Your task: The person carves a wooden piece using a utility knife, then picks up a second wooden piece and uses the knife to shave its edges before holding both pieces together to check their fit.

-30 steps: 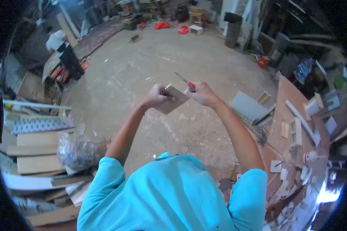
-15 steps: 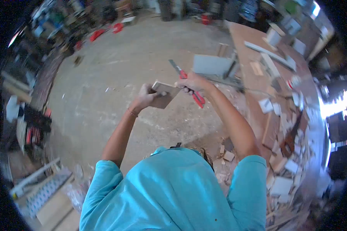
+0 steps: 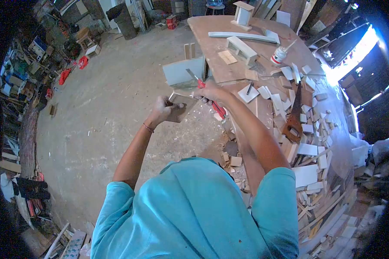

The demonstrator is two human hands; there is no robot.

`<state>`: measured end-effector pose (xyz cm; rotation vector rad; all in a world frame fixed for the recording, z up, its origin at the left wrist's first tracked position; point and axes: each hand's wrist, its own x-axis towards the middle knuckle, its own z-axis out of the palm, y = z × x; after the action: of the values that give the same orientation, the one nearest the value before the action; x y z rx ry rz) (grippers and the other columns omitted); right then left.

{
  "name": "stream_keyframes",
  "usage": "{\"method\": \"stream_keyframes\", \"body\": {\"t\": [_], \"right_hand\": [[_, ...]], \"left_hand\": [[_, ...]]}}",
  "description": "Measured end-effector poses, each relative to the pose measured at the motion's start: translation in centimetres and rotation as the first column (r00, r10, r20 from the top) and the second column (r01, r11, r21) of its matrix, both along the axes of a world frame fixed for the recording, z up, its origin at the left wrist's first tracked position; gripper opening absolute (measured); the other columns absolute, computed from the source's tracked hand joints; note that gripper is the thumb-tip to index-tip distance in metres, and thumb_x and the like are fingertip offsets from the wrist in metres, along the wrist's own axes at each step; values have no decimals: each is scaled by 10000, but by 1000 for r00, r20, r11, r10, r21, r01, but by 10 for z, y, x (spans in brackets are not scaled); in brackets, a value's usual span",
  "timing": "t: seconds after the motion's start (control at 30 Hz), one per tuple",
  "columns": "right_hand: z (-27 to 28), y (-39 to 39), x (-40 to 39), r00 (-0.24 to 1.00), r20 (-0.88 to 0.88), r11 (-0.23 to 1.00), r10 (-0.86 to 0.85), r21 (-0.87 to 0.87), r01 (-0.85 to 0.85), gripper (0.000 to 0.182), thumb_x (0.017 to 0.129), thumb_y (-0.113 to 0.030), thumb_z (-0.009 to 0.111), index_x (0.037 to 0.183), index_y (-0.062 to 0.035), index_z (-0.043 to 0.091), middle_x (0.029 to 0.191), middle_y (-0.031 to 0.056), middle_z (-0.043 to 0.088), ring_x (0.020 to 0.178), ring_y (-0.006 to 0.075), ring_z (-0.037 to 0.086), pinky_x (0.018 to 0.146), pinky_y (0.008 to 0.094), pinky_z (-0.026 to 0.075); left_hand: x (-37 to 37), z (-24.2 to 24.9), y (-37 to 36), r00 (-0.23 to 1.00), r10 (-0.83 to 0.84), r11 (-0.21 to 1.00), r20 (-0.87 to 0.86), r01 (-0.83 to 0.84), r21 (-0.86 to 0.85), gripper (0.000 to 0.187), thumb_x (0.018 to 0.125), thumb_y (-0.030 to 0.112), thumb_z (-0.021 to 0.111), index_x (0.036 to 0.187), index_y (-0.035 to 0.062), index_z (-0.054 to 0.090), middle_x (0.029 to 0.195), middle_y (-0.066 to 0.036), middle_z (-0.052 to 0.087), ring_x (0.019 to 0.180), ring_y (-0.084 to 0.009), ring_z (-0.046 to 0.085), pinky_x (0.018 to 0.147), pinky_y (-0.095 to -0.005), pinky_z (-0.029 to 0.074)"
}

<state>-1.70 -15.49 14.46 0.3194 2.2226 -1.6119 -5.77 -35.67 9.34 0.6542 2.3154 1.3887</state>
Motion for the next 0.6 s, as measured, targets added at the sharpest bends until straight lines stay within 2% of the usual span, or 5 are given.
{"method": "stream_keyframes", "body": {"t": [0.13,0.2,0.4,0.5,0.6], "right_hand": [[6,42,5,998,-54,1000,-26,3,26,227,713,-242,614,630,-74,486,495,-14,436,398,61,391,356,203,297],[9,58,5,996,-85,999,9,48,-5,231,719,-264,609,624,-93,486,503,-27,438,411,56,395,371,201,302],[3,79,-1,987,-133,996,86,-5,-88,221,702,-267,636,655,-87,515,512,-28,451,431,48,403,388,194,295],[-5,89,-9,965,-228,991,126,-10,-132,225,698,-272,641,692,-69,544,526,-19,473,441,46,416,392,196,301],[-12,98,-10,931,-313,982,190,80,-173,243,698,-258,631,727,-27,560,538,-11,487,465,72,445,433,224,346]], "left_hand": [[2,2,38,990,-66,989,127,48,143,201,696,166,641,760,-23,622,607,-4,561,512,-63,451,460,-237,380],[8,9,53,965,-108,922,238,8,388,160,694,120,637,787,-10,621,673,-1,573,554,-58,464,490,-218,387],[3,21,73,957,-94,957,274,11,289,169,692,88,632,830,-8,609,727,-12,584,609,-64,491,533,-216,402],[3,29,80,954,-125,945,273,31,327,199,686,84,635,860,-5,600,758,-21,591,655,-72,508,571,-223,418],[2,35,88,952,-104,976,288,43,211,241,688,131,659,842,-46,603,762,-47,603,644,-95,534,584,-220,429]]}}
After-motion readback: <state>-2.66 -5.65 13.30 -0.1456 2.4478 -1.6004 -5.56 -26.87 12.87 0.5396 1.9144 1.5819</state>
